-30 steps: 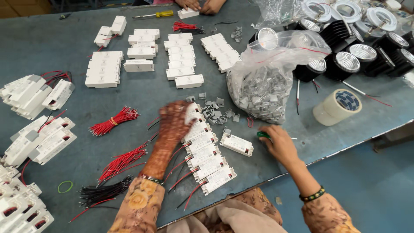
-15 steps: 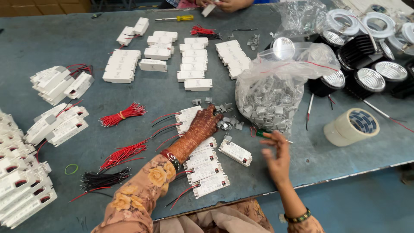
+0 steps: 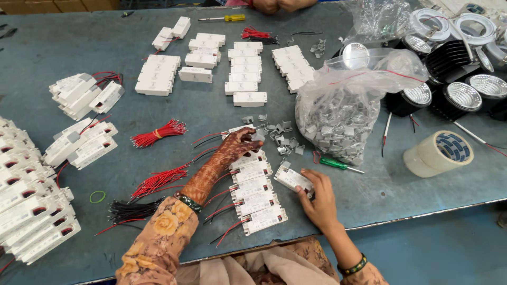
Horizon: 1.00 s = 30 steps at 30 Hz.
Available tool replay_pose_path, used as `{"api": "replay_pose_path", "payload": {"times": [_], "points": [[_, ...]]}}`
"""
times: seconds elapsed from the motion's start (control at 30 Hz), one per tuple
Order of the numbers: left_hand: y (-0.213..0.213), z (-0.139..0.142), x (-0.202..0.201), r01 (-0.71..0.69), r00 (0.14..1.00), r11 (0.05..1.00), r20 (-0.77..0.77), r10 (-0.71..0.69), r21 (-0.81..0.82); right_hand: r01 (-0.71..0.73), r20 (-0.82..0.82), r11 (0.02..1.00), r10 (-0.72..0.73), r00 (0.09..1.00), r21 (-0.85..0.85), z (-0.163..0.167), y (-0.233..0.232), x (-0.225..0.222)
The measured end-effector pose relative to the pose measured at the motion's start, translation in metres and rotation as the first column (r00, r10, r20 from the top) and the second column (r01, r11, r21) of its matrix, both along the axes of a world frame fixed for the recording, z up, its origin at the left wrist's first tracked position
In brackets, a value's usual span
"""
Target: The person attaches red and black wires to the terminals of white LED driver modules lined up on a workbench, using a green-handled screwdriver to tighten the terminal screws on each module one at a time, then sets completed modules aside and picks up the next one.
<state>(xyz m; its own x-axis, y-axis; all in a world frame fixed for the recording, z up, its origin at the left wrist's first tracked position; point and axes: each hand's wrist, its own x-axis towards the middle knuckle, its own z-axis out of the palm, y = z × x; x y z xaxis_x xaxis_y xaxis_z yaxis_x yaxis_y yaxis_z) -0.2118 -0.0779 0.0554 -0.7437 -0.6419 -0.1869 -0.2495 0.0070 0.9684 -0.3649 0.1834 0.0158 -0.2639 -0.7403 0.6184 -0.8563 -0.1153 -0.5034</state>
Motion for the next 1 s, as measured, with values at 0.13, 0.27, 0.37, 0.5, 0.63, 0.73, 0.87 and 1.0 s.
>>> {"api": "replay_pose_path", "payload": {"times": [0.13, 0.27, 0.37, 0.5, 0.63, 0.73, 0.87, 1.0], "points": [[0.005, -0.009, 0.020, 0.021, 1.000, 1.000, -0.017, -0.020, 0.018, 0.065, -0.018, 0.998, -0.065, 0.998, 0.018, 0.002, -0.005, 0.000], [0.015, -0.011, 0.024, 0.073, 0.997, 0.992, 0.007, -0.073, -0.102, -0.006, 0.106, 1.000, 0.008, 0.994, -0.025, 0.018, -0.018, 0.007], [0.032, -0.017, 0.023, 0.099, 0.995, 0.977, 0.004, -0.101, -0.186, -0.120, 0.457, 0.992, 0.087, 0.885, 0.044, 0.032, -0.046, 0.016], [0.052, -0.029, 0.029, 0.085, 0.996, 0.989, 0.014, -0.083, -0.121, -0.283, 0.532, 0.959, 0.221, 0.817, 0.037, 0.036, -0.077, 0.028], [0.063, -0.034, 0.039, 0.075, 0.989, 0.997, -0.132, -0.073, 0.009, -0.392, 0.673, 0.916, 0.341, 0.657, -0.081, 0.018, -0.086, 0.029], [0.075, -0.029, 0.046, 0.056, 0.978, 0.986, -0.207, -0.022, 0.159, -0.321, 0.842, 0.941, 0.259, 0.472, -0.109, 0.001, -0.087, 0.017], [0.089, -0.021, 0.070, 0.011, 0.944, 0.860, -0.290, 0.160, 0.510, -0.228, 0.890, 0.959, 0.246, 0.384, -0.167, -0.011, -0.079, -0.012], [0.076, -0.035, 0.094, 0.103, 0.786, 0.662, -0.469, 0.404, 0.742, -0.192, 0.880, 0.978, 0.165, 0.444, -0.087, -0.018, -0.056, -0.029]]}}
